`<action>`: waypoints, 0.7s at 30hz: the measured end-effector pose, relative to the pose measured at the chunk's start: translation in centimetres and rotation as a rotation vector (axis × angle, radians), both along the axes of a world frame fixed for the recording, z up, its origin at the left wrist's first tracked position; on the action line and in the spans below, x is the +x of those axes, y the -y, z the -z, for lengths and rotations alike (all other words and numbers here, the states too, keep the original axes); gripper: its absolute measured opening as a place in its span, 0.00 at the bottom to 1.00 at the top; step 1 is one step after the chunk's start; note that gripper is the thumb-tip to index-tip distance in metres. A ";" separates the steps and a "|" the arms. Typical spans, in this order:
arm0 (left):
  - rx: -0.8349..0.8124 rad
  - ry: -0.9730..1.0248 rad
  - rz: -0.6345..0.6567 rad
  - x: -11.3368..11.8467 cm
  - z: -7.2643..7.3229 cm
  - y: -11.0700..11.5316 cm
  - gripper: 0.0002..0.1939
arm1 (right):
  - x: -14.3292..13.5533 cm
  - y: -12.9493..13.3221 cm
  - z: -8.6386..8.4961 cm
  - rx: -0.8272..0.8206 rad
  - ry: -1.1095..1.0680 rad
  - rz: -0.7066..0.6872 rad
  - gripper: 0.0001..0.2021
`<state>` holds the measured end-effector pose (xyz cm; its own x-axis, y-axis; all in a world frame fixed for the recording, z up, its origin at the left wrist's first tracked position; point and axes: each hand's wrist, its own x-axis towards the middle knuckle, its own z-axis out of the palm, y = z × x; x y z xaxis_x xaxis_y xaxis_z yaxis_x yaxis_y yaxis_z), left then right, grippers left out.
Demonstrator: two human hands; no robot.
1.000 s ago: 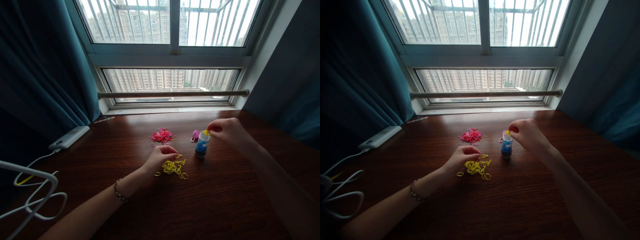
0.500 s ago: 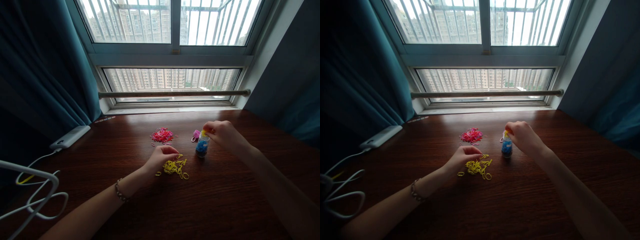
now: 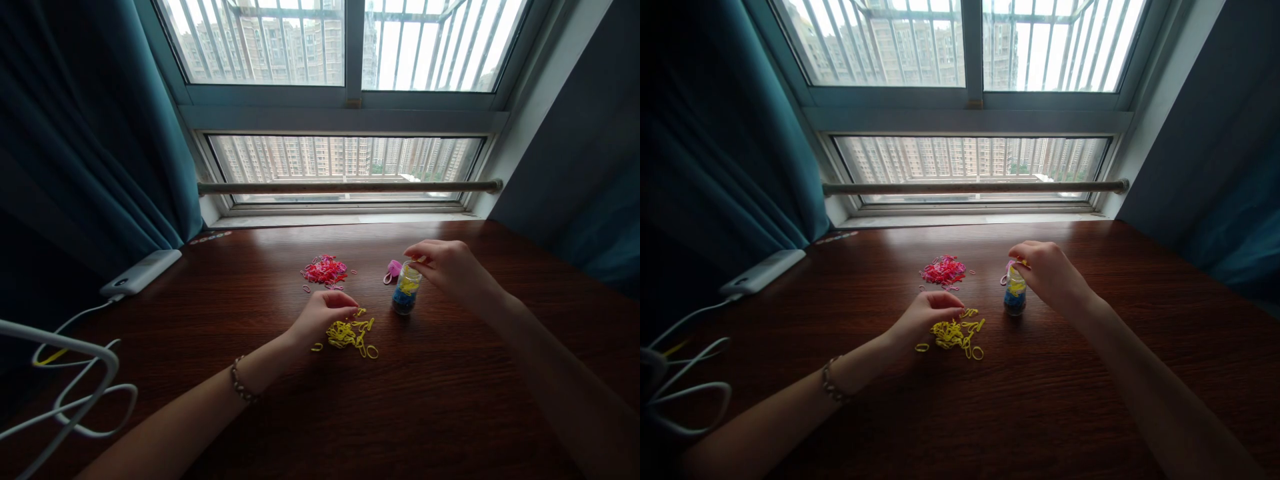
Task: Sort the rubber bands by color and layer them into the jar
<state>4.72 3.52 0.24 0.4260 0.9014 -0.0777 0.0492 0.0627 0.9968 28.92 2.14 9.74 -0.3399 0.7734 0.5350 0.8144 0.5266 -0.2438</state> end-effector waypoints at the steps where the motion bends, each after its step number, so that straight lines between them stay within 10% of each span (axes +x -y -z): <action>1: 0.001 0.001 0.002 0.0 0.0 0.0 0.10 | 0.0 0.0 0.0 0.009 -0.007 0.002 0.08; 21: -0.008 0.007 -0.029 0.0 -0.3 0.1 0.10 | 0.2 -0.3 0.4 -0.045 -0.119 0.006 0.06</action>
<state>4.76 3.46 0.51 0.4000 0.9128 -0.0822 0.0401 0.0722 0.9966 29.07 2.45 9.36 -0.2717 0.7991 0.5362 0.7813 0.5085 -0.3619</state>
